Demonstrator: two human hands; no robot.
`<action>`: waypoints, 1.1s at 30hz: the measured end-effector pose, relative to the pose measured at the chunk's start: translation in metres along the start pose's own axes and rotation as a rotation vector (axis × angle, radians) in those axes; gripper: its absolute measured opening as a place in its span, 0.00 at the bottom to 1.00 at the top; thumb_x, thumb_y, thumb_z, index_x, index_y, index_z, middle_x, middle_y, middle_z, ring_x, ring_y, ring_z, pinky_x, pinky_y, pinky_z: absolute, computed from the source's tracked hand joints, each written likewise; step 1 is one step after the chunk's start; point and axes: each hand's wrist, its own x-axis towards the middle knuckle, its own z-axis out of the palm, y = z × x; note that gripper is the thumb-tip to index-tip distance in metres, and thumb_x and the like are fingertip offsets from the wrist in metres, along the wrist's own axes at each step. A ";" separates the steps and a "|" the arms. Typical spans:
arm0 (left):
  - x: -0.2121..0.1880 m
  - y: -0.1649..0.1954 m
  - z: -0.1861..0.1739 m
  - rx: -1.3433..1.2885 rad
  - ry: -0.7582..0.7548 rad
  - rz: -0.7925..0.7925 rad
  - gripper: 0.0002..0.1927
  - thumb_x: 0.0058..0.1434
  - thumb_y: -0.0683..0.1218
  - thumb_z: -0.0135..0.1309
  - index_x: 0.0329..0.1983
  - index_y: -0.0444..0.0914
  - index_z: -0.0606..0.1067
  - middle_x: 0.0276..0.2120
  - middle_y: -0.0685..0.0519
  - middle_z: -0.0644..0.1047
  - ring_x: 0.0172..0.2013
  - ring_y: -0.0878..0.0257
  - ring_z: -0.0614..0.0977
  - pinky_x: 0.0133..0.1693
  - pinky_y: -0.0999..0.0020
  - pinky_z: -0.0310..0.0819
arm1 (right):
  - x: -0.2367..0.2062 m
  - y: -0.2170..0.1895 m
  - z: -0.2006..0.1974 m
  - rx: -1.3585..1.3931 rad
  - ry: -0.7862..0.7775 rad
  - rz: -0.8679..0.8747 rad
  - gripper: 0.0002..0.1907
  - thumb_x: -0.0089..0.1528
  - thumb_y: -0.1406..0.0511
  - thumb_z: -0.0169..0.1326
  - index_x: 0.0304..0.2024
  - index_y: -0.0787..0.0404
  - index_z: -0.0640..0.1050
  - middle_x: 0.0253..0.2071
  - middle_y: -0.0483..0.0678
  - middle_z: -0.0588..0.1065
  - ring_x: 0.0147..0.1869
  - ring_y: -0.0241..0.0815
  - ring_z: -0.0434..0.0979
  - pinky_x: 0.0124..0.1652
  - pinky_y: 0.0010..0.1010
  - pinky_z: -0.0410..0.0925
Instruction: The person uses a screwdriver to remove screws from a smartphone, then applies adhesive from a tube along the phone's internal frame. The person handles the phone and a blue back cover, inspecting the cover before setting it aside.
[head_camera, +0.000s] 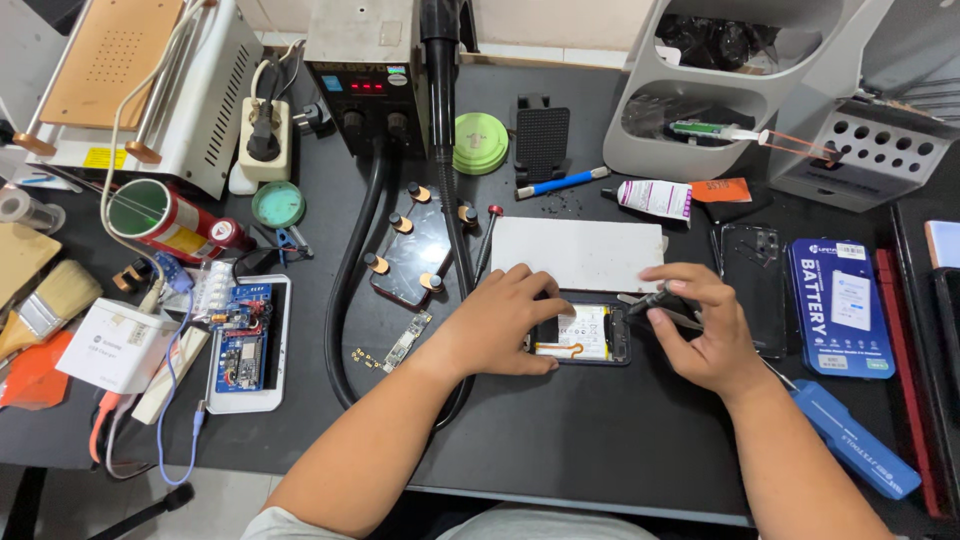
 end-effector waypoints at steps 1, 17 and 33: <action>0.000 0.000 0.000 -0.001 -0.007 -0.005 0.29 0.42 0.57 0.68 0.48 0.44 0.79 0.46 0.54 0.75 0.49 0.53 0.74 0.47 0.56 0.68 | 0.000 0.000 0.001 0.014 0.004 0.013 0.28 0.59 0.76 0.59 0.56 0.56 0.60 0.47 0.59 0.77 0.50 0.51 0.82 0.49 0.37 0.74; 0.001 0.002 -0.001 -0.013 -0.025 -0.029 0.30 0.41 0.56 0.69 0.48 0.44 0.80 0.46 0.54 0.75 0.49 0.54 0.75 0.48 0.57 0.68 | 0.005 -0.004 0.007 0.108 -0.008 0.077 0.30 0.60 0.77 0.60 0.57 0.54 0.61 0.43 0.55 0.77 0.48 0.47 0.84 0.44 0.33 0.76; 0.001 0.001 -0.002 -0.008 -0.009 -0.015 0.29 0.42 0.56 0.69 0.48 0.45 0.80 0.46 0.55 0.75 0.48 0.54 0.75 0.47 0.57 0.68 | 0.001 0.000 0.006 0.119 0.013 0.084 0.30 0.59 0.76 0.62 0.56 0.53 0.62 0.42 0.54 0.78 0.46 0.43 0.83 0.42 0.32 0.76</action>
